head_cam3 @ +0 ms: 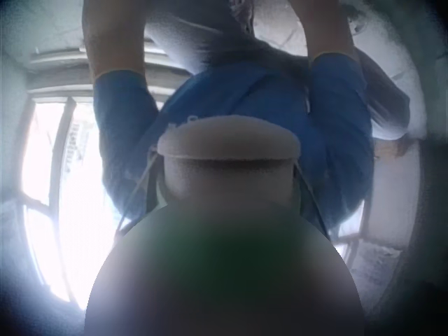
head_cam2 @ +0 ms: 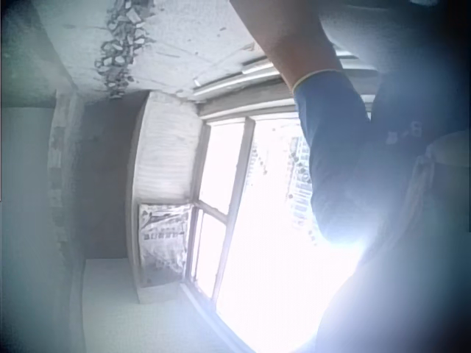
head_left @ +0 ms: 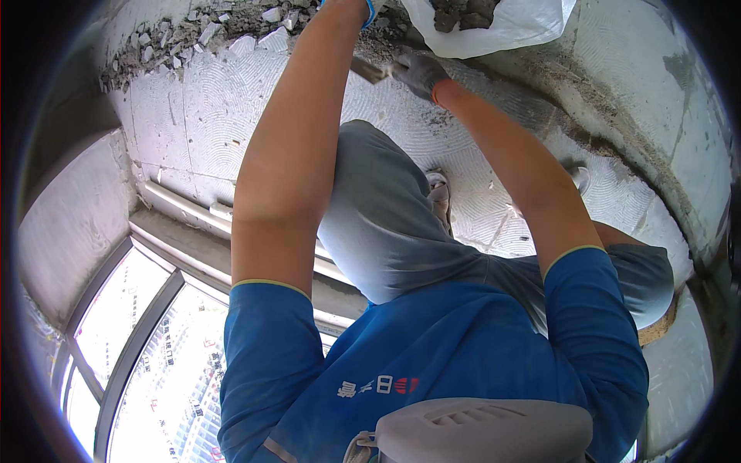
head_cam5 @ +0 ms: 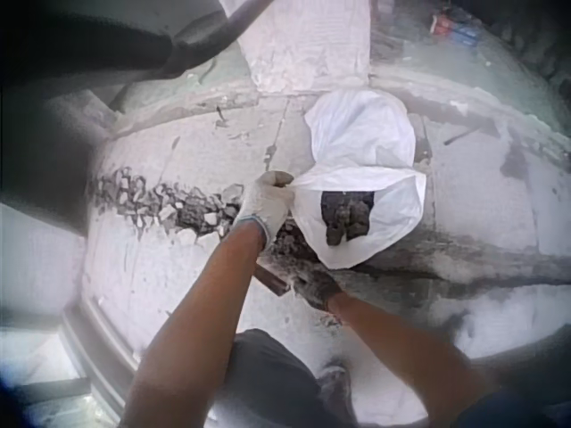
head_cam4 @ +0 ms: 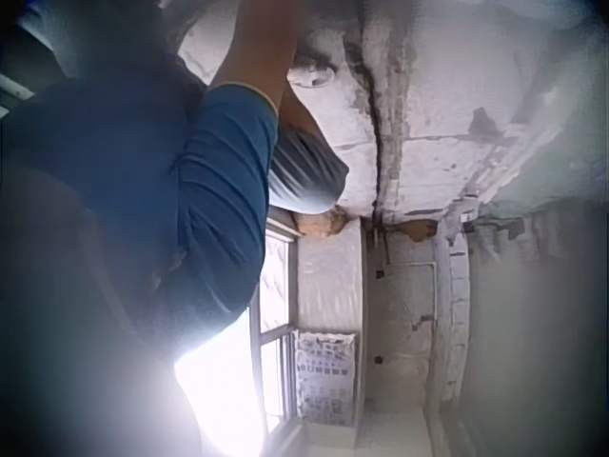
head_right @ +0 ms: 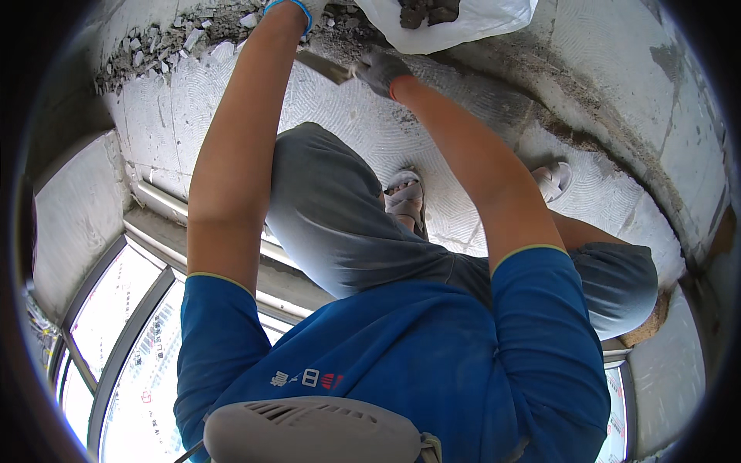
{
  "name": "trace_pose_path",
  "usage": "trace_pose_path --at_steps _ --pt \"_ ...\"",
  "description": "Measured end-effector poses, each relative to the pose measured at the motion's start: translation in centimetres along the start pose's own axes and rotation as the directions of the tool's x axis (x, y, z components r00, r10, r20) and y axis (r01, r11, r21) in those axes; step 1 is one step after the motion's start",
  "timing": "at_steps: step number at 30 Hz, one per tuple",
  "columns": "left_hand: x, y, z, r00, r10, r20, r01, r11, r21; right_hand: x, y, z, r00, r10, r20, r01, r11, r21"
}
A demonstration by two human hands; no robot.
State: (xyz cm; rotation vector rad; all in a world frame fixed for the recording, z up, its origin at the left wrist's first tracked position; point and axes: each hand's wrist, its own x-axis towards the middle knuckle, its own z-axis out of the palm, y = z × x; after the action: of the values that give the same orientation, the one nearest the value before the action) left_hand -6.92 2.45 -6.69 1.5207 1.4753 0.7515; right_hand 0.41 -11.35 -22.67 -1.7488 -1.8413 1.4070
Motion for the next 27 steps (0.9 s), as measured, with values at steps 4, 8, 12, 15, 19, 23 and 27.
trace_pose_path --at_steps 4,8,12,15,19,23,27 --pt "0.9 0.2 -0.3 0.999 0.033 -0.004 -0.033 0.999 0.036 -8.0 3.7 -1.8 0.998 0.006 0.064 0.001 0.994 -0.107" --pt "0.8 1.7 0.6 0.996 -0.035 0.088 0.044 0.994 -0.103 -10.7 10.5 -7.7 0.986 -0.085 -0.143 0.03 0.937 -0.348" --pt "0.9 0.6 0.6 0.99 0.102 0.101 -0.096 0.993 -0.061 -9.5 13.1 -12.8 0.985 -0.129 -0.113 0.079 0.925 -0.371" --pt "1.1 -1.1 -0.6 0.995 0.049 0.089 -0.041 0.995 -0.092 -8.2 12.1 -13.6 0.993 -0.007 -0.115 -0.034 0.935 -0.352" --pt "-0.2 0.8 0.1 0.992 0.039 0.121 -0.033 0.998 -0.055 -6.1 15.2 -15.0 0.996 0.066 -0.062 -0.086 0.904 -0.419" --pt "-0.9 2.6 1.5 0.982 -0.057 0.179 0.102 0.963 -0.251 -3.1 17.5 -14.1 0.997 0.073 -0.013 -0.067 0.827 -0.558" --pt "0.3 2.3 -0.3 0.987 -0.092 0.13 0.126 0.951 -0.283 -1.6 16.8 -13.5 0.982 -0.178 -0.069 0.104 0.803 -0.587"
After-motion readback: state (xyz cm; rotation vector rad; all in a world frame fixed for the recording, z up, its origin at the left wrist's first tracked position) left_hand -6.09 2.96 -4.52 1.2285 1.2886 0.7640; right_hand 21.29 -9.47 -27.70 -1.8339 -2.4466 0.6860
